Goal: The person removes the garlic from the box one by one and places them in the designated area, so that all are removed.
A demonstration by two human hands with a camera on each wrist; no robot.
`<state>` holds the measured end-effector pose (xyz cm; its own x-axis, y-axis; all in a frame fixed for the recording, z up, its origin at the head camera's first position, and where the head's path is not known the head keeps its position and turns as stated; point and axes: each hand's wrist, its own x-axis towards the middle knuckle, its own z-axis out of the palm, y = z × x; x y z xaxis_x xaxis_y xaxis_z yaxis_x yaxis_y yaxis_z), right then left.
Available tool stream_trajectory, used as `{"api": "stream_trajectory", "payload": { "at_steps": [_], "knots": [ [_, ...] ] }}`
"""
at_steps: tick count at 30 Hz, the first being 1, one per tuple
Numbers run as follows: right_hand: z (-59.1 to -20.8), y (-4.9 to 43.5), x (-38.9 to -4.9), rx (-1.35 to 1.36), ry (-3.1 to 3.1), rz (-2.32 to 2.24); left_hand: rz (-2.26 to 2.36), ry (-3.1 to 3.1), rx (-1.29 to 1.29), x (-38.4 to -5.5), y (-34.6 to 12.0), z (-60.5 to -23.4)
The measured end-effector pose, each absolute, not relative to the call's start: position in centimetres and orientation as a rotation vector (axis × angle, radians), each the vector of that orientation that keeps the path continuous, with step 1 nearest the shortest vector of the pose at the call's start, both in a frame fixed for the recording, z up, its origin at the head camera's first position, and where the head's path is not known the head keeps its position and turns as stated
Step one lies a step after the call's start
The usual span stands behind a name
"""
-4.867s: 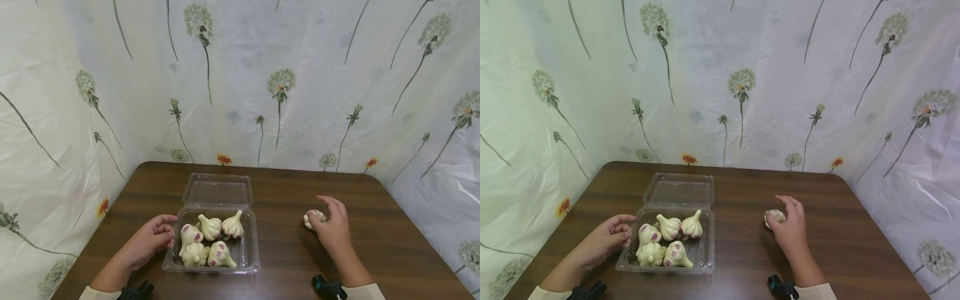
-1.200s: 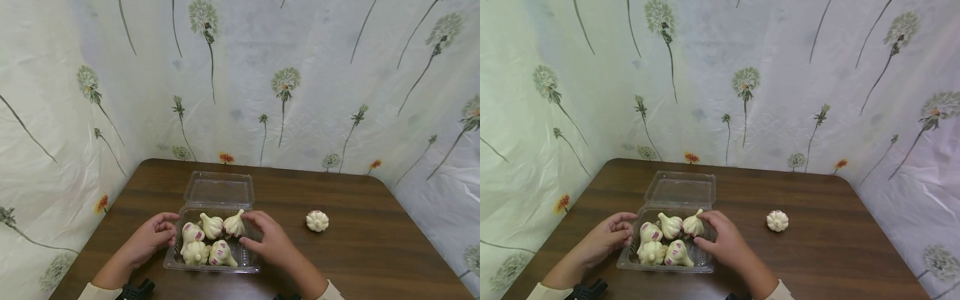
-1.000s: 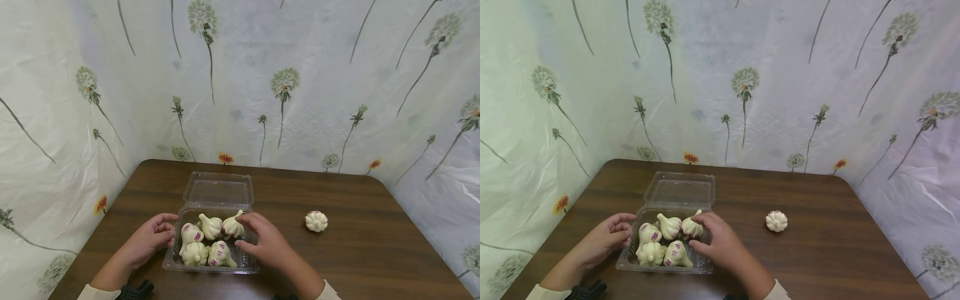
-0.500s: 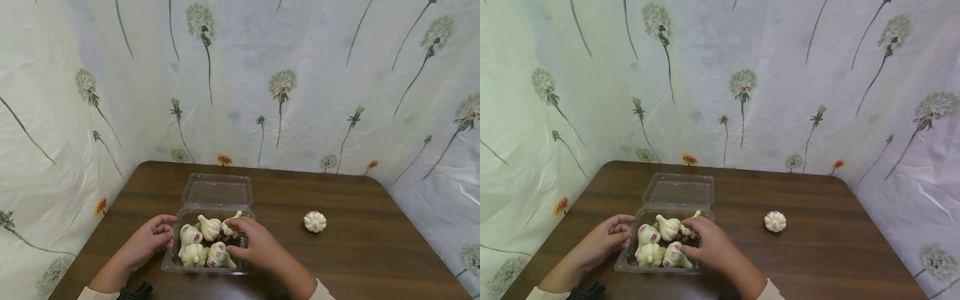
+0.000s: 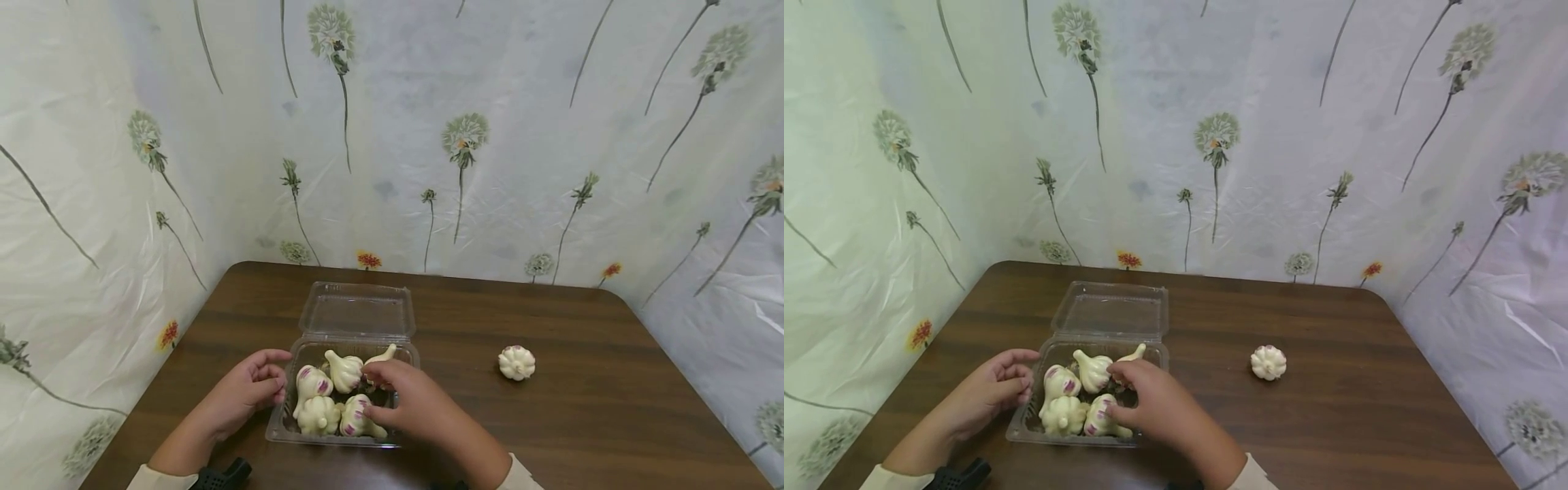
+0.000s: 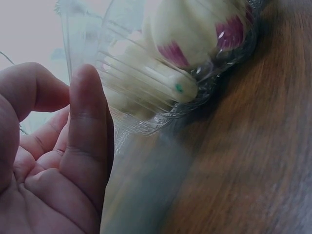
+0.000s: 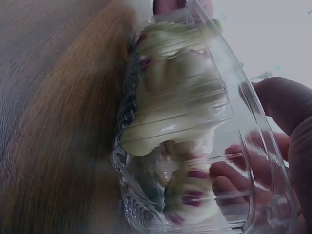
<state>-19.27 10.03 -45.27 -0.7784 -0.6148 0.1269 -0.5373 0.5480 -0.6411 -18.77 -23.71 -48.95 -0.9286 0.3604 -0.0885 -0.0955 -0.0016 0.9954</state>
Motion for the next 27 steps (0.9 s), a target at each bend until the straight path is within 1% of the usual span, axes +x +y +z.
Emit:
{"api": "stream_trajectory", "payload": {
  "at_steps": [27],
  "knots": [
    [-45.24,9.29,-18.70,-1.101,2.780,-0.679,1.986,1.970,0.277,-18.88,-23.86,-48.93]
  ]
}}
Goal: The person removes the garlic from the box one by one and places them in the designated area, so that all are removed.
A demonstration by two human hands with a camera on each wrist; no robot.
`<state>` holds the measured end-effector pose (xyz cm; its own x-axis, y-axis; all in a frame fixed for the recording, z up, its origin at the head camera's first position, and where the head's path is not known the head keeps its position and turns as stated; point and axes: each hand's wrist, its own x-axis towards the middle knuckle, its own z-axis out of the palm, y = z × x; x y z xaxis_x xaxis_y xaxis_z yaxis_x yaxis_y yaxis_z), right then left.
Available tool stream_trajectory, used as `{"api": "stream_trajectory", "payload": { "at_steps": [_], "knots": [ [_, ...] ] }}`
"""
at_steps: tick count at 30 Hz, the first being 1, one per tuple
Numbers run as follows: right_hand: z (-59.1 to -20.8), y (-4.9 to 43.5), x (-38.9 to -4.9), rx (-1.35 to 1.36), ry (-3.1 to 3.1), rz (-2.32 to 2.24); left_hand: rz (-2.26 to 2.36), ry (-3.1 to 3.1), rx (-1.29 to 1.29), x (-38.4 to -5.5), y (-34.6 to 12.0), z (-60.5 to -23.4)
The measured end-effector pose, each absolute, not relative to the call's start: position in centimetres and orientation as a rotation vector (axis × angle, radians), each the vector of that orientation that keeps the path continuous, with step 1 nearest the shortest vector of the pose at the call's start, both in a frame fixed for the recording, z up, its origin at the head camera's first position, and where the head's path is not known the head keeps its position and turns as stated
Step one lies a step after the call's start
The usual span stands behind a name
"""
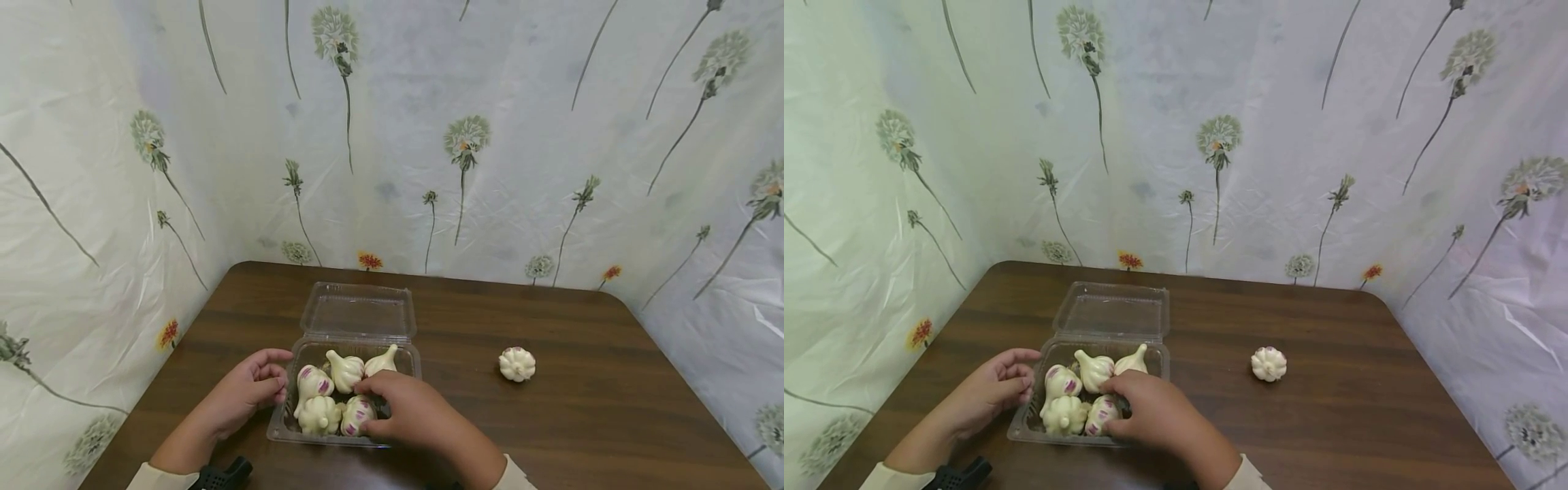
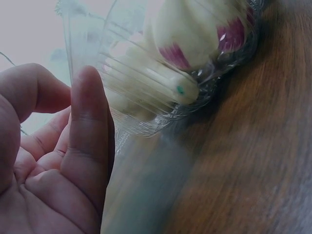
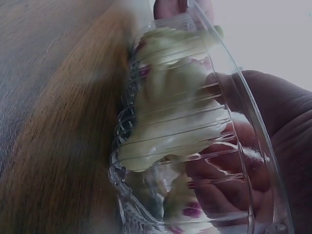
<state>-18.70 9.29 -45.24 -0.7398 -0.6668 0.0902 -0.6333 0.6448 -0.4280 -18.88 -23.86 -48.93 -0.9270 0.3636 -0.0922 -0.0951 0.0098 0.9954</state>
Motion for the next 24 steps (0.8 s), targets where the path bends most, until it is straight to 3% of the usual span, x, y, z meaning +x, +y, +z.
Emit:
{"api": "stream_trajectory", "payload": {
  "at_steps": [24],
  "knots": [
    [-45.37,9.35,-18.90,-1.153,2.728,-0.671,1.990,1.968,0.238,-18.98,-23.82,-49.19]
  ]
}}
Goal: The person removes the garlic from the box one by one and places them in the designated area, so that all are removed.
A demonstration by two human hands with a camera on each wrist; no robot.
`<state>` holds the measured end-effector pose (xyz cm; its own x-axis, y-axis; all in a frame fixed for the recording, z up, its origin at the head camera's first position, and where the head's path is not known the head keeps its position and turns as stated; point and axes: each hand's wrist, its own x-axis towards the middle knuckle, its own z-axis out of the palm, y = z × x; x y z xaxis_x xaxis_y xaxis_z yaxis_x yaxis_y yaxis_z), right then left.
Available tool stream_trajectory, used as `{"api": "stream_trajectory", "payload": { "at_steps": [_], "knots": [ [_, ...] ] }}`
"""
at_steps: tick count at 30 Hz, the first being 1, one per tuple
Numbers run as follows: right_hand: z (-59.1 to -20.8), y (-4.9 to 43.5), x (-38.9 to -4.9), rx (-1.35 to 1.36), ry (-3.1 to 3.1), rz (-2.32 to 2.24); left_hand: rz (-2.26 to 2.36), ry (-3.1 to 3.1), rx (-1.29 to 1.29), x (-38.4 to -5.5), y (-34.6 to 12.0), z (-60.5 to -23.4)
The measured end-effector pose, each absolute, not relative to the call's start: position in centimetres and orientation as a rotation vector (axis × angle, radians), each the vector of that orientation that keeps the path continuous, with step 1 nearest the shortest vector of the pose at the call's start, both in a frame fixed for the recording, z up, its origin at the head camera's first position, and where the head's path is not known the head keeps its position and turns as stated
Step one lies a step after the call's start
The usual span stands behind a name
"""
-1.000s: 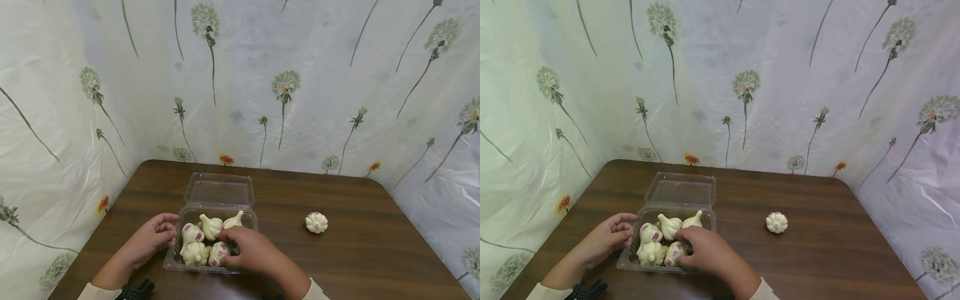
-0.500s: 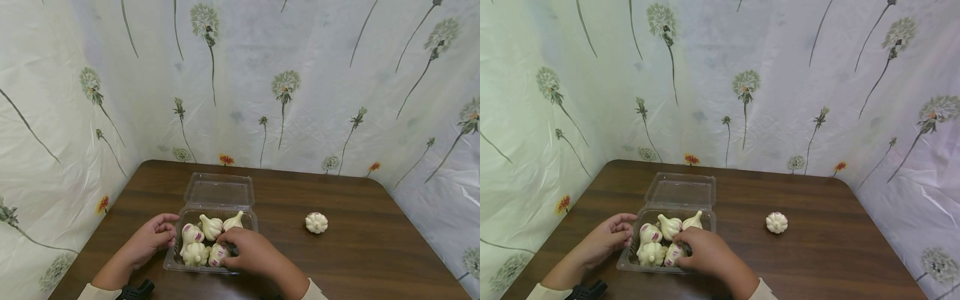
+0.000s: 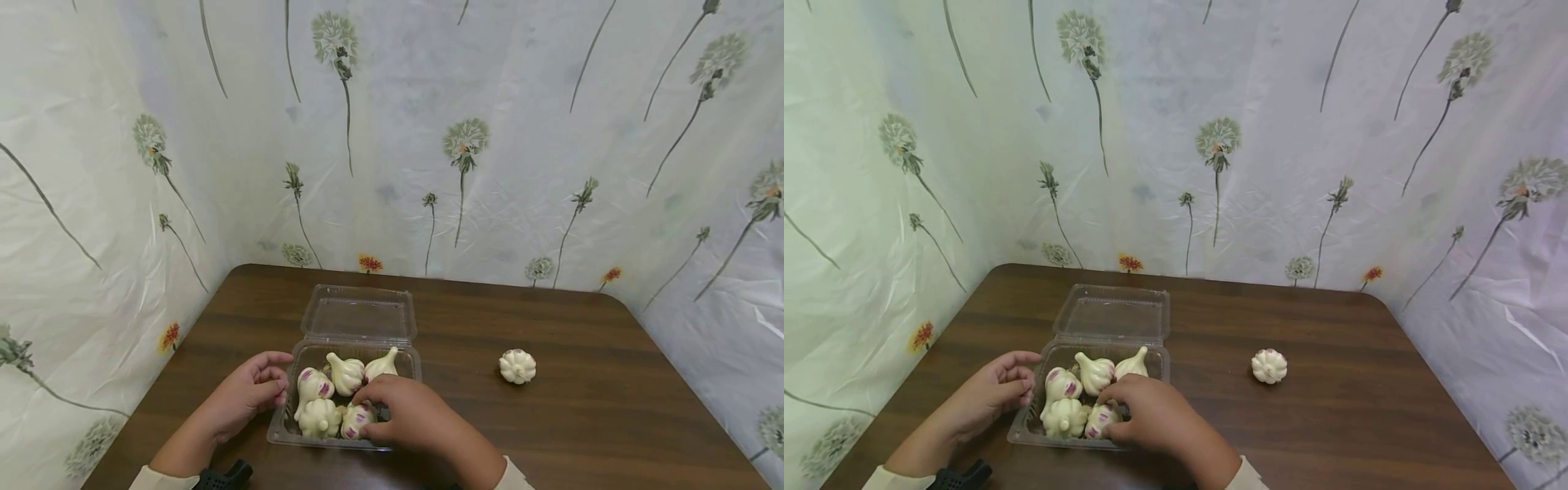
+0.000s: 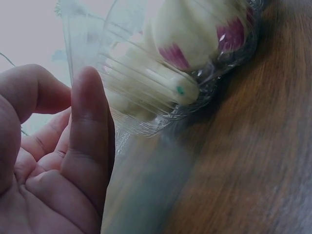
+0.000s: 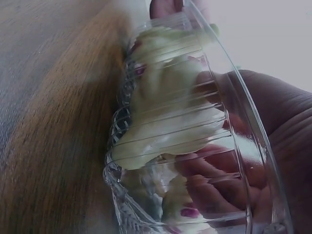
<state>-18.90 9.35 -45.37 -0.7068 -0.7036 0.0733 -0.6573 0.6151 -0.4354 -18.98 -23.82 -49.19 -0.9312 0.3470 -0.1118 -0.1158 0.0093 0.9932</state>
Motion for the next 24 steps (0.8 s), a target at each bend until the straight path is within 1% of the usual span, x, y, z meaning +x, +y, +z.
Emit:
{"api": "stream_trajectory", "payload": {
  "at_steps": [11,24],
  "knots": [
    [-45.43,9.59,-19.01,-1.192,2.711,-0.749,1.997,1.966,0.247,-18.93,-23.81,-49.13],
    [-45.50,10.05,-19.00,-1.174,2.675,-0.900,1.998,1.979,0.253,-18.81,-23.78,-48.97]
  ]
}}
